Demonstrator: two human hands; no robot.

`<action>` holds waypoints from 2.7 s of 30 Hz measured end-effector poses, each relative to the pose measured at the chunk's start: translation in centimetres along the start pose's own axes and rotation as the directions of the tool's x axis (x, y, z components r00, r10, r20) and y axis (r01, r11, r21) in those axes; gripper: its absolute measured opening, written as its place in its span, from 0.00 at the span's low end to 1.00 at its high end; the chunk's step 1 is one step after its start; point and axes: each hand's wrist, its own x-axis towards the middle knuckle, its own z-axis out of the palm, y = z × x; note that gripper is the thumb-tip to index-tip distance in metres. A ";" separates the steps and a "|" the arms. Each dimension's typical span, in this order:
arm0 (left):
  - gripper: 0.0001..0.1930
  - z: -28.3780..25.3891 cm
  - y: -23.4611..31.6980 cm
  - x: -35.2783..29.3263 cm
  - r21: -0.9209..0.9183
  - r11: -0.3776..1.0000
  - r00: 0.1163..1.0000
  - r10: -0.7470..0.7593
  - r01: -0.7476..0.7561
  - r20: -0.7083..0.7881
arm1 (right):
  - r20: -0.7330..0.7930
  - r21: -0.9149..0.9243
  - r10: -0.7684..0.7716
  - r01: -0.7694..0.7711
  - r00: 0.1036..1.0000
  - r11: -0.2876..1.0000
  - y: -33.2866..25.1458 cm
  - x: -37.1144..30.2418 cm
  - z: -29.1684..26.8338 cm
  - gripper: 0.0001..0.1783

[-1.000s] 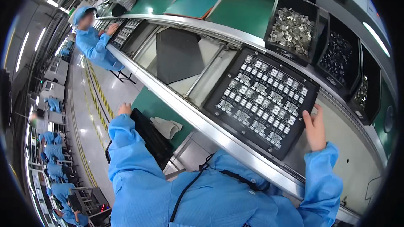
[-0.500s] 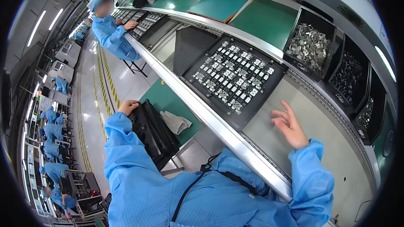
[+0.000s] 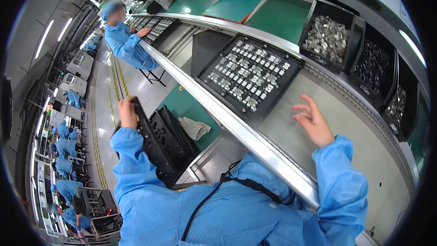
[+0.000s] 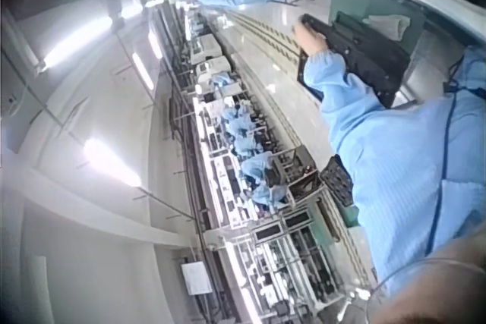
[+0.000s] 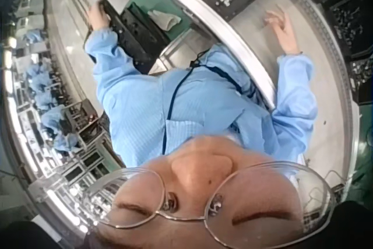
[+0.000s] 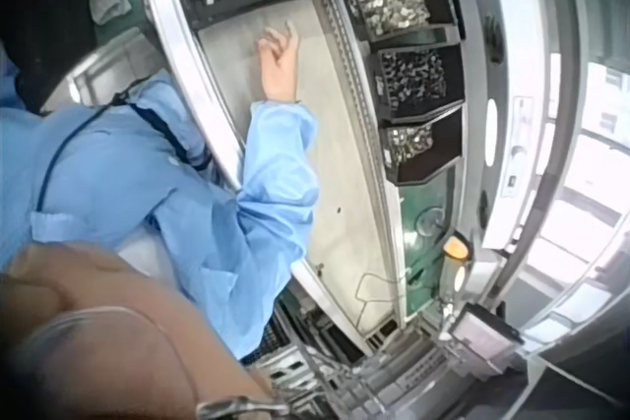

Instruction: Assembling electronic components onto printed circuit boards manually at a workstation.

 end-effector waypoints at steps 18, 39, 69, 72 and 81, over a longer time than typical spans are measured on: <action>0.15 -10.1 38.0 9.3 -0.095 0.616 0.470 0.483 -0.782 -0.738 | -0.079 -0.536 -0.708 0.569 0.701 0.623 -15.7 -9.9 4.7 0.36; 0.46 4.8 47.9 -3.2 -0.775 0.123 0.302 0.874 0.620 0.380 | -0.973 0.229 0.205 0.298 0.109 0.927 -6.5 -37.0 -7.0 0.13; 0.27 8.7 50.3 -10.1 -0.055 0.205 -0.087 0.622 0.977 0.778 | -0.665 0.691 0.677 -0.082 0.315 0.718 -7.9 -33.9 -9.3 0.29; 0.27 10.1 50.5 -10.7 -0.393 0.242 0.172 0.618 0.887 0.767 | -0.873 0.226 0.318 -0.271 0.371 0.936 -4.8 -37.6 -9.6 0.29; 0.33 1.5 55.2 -12.3 -0.472 0.383 0.181 0.593 0.794 0.785 | -0.386 -0.535 -0.542 -0.297 -0.747 0.791 -3.5 -56.4 -9.0 0.15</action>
